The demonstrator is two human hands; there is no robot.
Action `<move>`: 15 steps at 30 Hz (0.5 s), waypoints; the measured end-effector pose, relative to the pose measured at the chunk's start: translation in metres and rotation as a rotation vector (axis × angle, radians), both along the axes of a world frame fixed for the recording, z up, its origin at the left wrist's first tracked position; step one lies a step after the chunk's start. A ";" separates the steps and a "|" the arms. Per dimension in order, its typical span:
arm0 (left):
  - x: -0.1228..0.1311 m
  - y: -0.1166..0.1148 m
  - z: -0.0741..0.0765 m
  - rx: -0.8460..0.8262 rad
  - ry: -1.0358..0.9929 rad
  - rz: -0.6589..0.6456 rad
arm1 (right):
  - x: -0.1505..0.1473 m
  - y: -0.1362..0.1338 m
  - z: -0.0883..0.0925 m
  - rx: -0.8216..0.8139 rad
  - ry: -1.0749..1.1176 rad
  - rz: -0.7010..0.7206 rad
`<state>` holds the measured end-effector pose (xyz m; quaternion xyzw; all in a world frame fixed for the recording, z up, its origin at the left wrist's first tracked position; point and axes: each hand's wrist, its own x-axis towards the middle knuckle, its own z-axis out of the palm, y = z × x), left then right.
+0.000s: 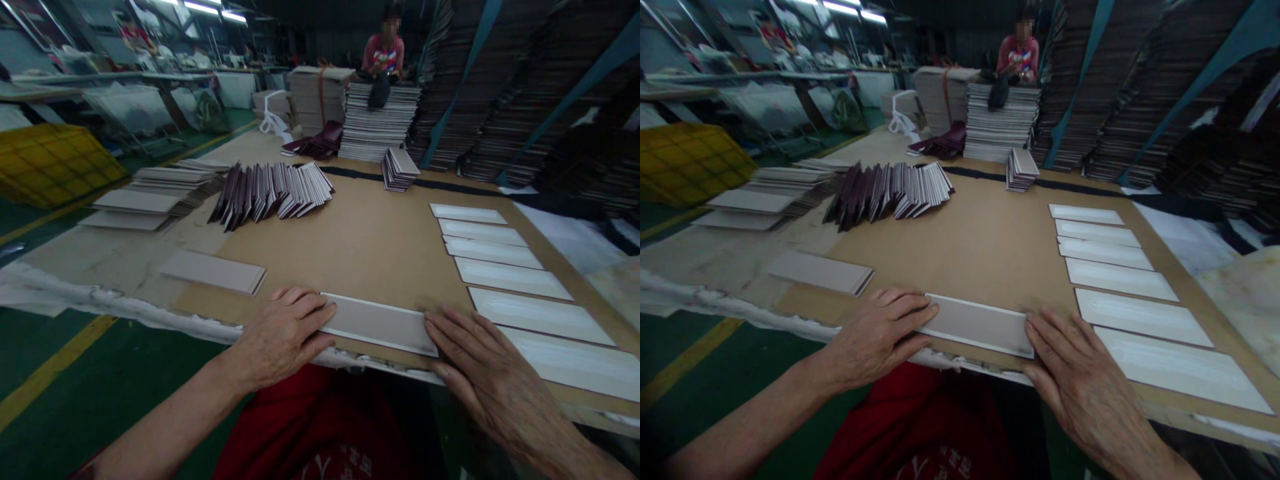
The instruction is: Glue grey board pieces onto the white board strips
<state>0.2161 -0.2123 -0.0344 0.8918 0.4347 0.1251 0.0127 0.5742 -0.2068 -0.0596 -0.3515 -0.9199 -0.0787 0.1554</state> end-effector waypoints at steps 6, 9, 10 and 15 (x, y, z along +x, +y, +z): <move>-0.004 0.003 -0.005 -0.008 -0.089 -0.010 | 0.003 -0.006 0.011 -0.052 0.031 -0.061; -0.004 0.001 -0.003 -0.011 -0.115 -0.008 | -0.008 -0.006 0.010 -0.063 -0.035 0.001; -0.005 0.000 -0.002 -0.012 -0.125 -0.005 | -0.010 -0.005 0.009 -0.043 -0.040 0.008; -0.009 0.000 -0.002 0.029 -0.199 0.009 | -0.014 0.006 -0.007 0.155 0.081 0.169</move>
